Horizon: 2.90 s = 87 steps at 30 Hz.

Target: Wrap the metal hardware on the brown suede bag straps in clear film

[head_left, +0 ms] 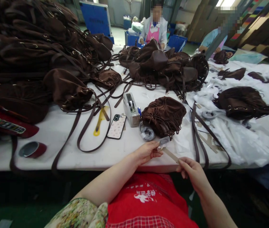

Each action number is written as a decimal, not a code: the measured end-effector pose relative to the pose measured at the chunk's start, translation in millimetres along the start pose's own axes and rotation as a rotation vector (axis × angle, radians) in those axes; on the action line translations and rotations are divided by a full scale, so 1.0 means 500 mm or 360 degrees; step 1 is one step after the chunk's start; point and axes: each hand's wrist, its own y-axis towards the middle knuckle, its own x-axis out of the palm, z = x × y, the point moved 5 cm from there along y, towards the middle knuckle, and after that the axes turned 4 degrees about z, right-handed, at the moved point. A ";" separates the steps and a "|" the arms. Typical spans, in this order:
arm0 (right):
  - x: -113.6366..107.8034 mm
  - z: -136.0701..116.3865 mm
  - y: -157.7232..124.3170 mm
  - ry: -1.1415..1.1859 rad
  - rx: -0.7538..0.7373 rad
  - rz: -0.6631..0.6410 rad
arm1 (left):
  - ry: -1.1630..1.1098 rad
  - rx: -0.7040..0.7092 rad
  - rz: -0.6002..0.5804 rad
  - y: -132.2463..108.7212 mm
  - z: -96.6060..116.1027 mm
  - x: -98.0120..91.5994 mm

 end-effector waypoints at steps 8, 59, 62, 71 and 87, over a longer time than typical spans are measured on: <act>0.066 -0.012 0.030 -0.0027 -0.0002 -0.0212 | 0.0559 0.0132 -0.0100 -0.005 -0.001 0.009; 0.104 -0.150 0.065 -0.1519 -0.1578 -0.0269 | 0.2071 0.0199 -0.0358 0.001 0.091 0.040; 0.108 -0.147 0.078 -0.1599 -0.1605 -0.0299 | 0.2224 0.0270 -0.0227 0.010 0.097 0.037; 0.093 -0.151 0.031 -0.1445 -0.1640 -0.0072 | 0.2194 0.0468 0.0013 0.021 0.104 0.033; 0.119 -0.111 0.020 -0.1254 -0.1815 0.0017 | 0.1828 0.0178 -0.0128 0.012 0.085 0.016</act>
